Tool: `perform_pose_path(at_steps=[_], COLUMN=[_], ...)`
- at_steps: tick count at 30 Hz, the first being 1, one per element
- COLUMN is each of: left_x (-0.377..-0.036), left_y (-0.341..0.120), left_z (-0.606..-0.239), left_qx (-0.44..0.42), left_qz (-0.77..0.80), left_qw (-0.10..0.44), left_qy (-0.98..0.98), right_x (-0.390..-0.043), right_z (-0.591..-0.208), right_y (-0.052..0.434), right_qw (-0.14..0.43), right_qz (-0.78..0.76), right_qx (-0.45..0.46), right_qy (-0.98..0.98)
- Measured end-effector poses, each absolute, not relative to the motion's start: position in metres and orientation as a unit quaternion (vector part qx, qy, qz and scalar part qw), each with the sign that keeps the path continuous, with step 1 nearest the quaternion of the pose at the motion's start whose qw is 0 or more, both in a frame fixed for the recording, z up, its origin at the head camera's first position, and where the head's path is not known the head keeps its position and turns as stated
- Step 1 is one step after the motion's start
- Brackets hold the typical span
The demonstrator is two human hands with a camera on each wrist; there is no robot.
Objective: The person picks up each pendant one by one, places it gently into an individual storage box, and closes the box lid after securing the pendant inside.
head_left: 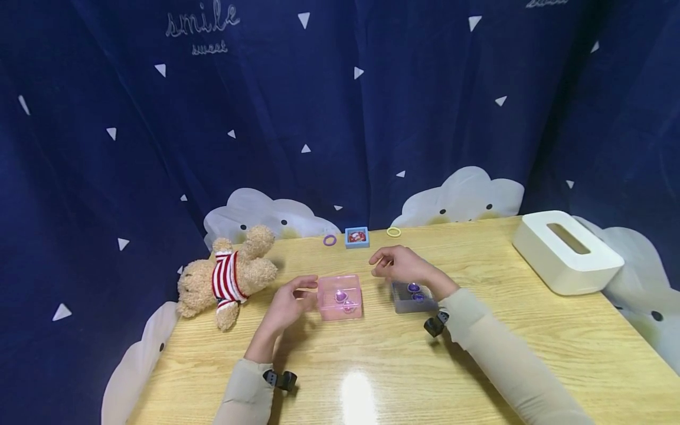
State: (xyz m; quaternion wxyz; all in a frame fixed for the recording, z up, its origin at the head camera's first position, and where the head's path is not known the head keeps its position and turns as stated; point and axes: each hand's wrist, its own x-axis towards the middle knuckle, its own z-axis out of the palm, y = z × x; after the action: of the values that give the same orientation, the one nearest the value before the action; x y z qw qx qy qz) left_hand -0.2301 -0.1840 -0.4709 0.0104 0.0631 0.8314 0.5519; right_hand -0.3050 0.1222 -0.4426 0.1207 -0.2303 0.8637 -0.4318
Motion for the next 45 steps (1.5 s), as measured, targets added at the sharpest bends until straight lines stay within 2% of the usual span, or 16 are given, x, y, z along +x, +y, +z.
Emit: perform_pose_path(at_steps=[10,22,32,39,45], left_x=[-0.226,-0.223,-0.221,-0.222,-0.224], left_y=[-0.163,-0.115,-0.08,-0.057,-0.042], left_z=[-0.457,-0.455,-0.455,-0.462,-0.465], left_qx=[0.089,0.129,0.109,0.133,0.14], left_qz=[0.561,0.552,0.563,0.536,0.532], left_qw=[-0.014,-0.021,0.013,-0.009,0.003], left_qy=[0.823,0.823,0.819,0.834,0.835], right_x=[-0.311,-0.318,-0.323,-0.329,-0.33], right_z=[-0.439,-0.448,-0.456,-0.466,-0.473], right_y=[0.153,0.19,0.214,0.224,0.23], right_qw=[0.097,0.074,0.083,0.095,0.092], right_qz=[-0.443,-0.459,-0.455,-0.474,-0.464], right_qx=[-0.195,-0.172,-0.117,-0.086,-0.077], right_qy=[0.87,0.869,0.879,0.871,0.878])
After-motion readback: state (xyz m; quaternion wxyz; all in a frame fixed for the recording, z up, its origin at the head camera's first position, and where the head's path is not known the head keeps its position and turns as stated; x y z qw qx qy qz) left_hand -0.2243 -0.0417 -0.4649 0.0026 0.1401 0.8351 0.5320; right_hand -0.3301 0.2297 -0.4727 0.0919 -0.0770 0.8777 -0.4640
